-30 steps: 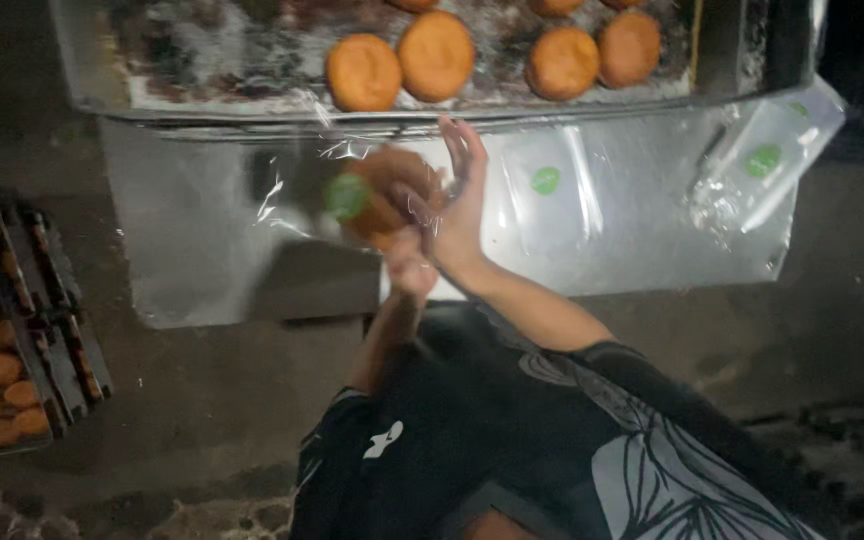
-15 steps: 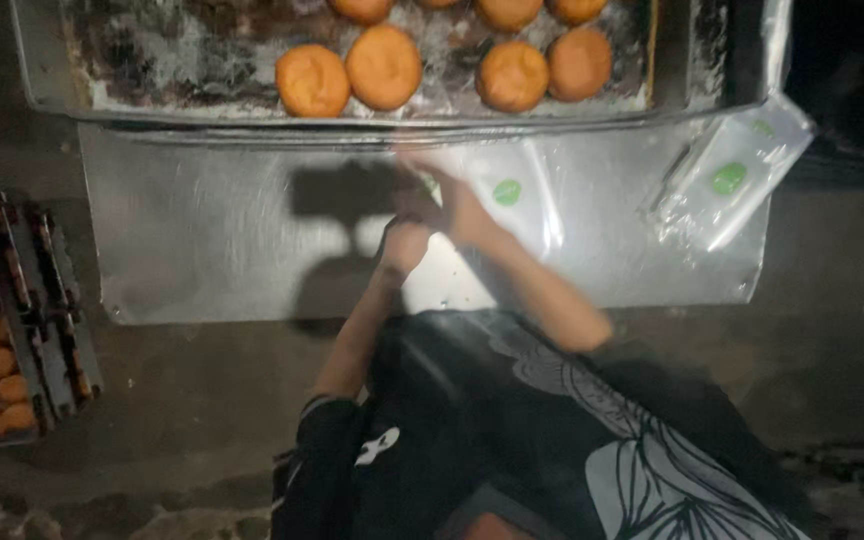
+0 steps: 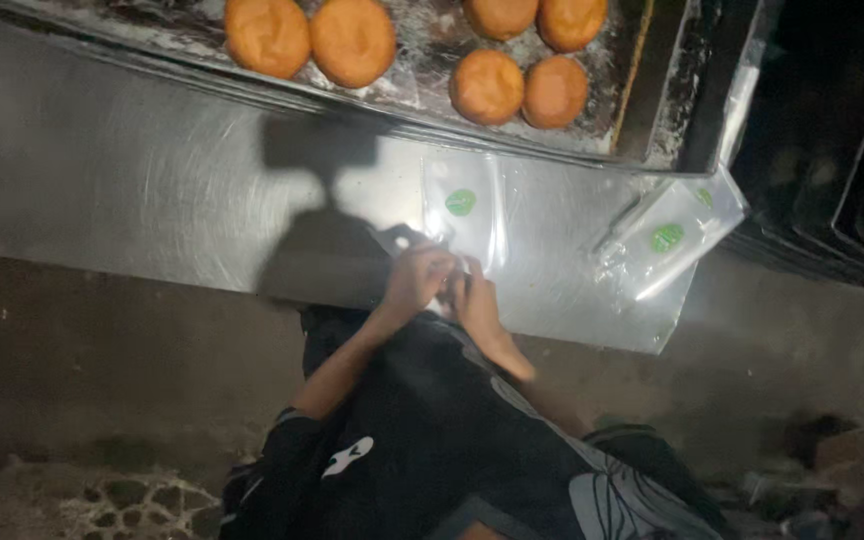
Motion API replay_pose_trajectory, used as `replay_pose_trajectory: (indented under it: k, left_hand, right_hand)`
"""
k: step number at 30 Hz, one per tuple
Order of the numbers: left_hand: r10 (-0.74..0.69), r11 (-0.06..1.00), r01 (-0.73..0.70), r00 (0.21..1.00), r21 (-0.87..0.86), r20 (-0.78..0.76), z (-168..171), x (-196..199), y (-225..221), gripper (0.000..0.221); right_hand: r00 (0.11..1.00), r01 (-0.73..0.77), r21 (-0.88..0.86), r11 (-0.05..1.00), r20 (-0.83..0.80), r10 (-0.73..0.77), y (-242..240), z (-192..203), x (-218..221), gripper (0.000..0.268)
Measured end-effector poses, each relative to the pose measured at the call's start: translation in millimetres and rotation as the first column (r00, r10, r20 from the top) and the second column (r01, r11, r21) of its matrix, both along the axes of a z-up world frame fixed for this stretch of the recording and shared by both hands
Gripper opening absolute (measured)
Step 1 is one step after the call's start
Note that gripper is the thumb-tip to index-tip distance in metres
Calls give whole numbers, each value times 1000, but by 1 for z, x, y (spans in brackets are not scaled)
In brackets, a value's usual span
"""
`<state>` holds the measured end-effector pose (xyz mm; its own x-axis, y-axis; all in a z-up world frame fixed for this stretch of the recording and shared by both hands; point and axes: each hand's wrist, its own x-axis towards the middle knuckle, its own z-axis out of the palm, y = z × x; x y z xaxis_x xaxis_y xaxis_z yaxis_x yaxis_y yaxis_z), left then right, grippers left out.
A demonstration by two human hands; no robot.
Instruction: The person places baked goods into individual plastic bags and seals them by hand, one by one, from a large tray onto a stainless steel surface.
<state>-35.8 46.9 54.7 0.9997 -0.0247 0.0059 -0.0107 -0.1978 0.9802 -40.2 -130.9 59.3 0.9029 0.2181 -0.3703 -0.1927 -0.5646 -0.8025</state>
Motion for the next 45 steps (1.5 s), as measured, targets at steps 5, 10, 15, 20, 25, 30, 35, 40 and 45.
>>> replay_pose_trajectory:
  k: [5,10,15,20,25,30,35,40,45]
  left_hand:
    - [129,991,-115,947,-66,294,32,5,-21,23]
    - [104,-57,-429,895,-901,-433,28,23,40,58]
    - [638,212,-384,751,-899,-171,3,5,169,32]
    - [693,-64,-241,688,-968,-217,21,-1,243,37]
    - [735,-35,-173,663,-984,-142,43,28,246,43]
    - [609,419,-252,790,-872,65,51,42,191,80]
    - [488,715,-287,858,-638,161,78,51,154,74]
    - [205,903,-429,501,36,841,113,72,117,61]
    - [90,213,-315,949,-925,-303,51,36,54,67]
  right_hand:
    - [964,116,662,741,-256,77,17,61,88,75]
    - [865,443,880,171,-470,177,107,74,81,55]
    - [909,-297,3,955,306,282,186,54,161,53]
    - [748,-170,-527,833,481,457,235,32,269,73]
    - [838,-15,256,967,530,-128,221,31,164,68]
    - [885,145,283,948,390,-252,217,11,69,63]
    - [873,172,211,962,421,-248,178,-5,71,59]
    - [821,108,130,986,547,-162,153,21,76,56]
    - [624,-78,-36,996,778,77,129,63,85,55]
